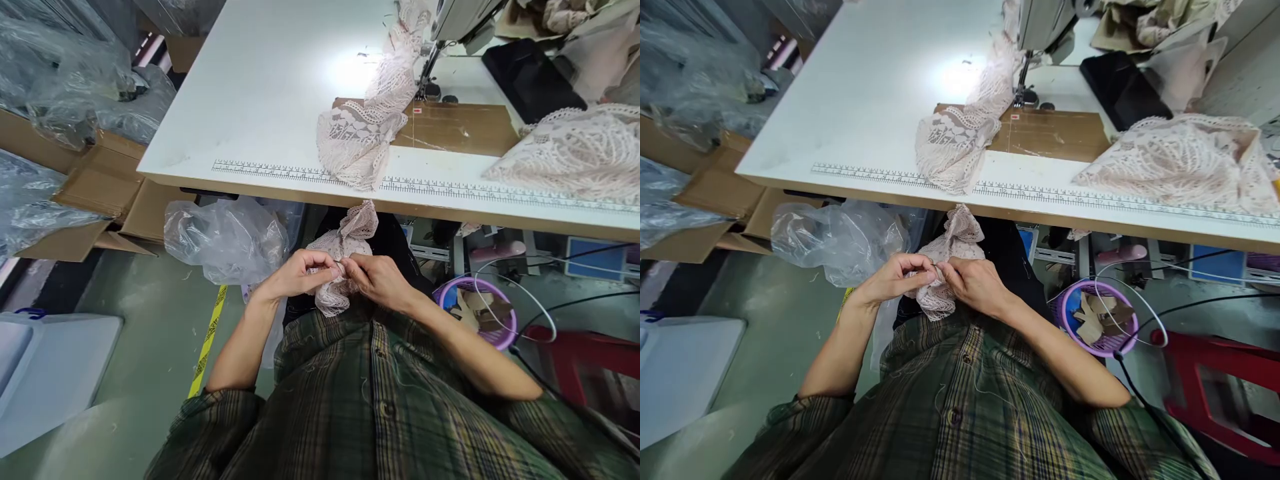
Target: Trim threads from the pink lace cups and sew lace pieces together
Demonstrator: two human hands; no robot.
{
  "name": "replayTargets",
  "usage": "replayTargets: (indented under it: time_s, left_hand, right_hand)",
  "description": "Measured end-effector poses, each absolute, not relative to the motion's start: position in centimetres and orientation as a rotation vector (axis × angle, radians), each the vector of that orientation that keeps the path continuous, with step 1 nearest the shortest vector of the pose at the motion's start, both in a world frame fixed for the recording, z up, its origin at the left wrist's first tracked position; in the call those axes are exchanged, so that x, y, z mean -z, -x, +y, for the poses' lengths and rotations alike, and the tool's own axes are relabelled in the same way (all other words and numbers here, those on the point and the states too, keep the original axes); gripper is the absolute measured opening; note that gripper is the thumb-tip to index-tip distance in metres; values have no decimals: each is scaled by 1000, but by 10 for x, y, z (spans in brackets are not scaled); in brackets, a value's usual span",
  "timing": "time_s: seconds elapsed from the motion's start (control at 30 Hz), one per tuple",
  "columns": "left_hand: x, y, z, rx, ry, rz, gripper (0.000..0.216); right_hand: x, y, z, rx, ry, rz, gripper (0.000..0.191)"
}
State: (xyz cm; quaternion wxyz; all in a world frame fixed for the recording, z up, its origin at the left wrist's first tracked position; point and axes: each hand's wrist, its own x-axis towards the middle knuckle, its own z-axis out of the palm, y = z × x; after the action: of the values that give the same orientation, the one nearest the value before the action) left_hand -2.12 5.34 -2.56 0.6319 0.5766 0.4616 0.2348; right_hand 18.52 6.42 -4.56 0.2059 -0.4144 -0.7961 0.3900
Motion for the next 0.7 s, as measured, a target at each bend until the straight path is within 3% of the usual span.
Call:
replayTargets:
  time_s: [0.17, 0.3, 0.43, 0.6, 0.7]
  left_hand:
    - [28, 21, 56, -534, -1304, 1079, 32]
    - [22, 35, 54, -384, -1384, 998, 29]
    - [20, 57, 60, -303, -1569, 1113, 27]
    - [21, 80, 70, -574, -1649, 1568, 39]
    - [13, 85, 63, -616, -1582, 1501, 34]
  right_hand:
    - [59, -184, 51, -1525, 1098, -1865, 32]
    - [59, -186, 40, -1654, 1047, -1815, 29]
    - [63, -197, 47, -1430, 1128, -1769, 26]
    - [81, -217, 68, -892, 1364, -1889, 27]
    - [82, -218, 70, -785, 1305, -1888, 28]
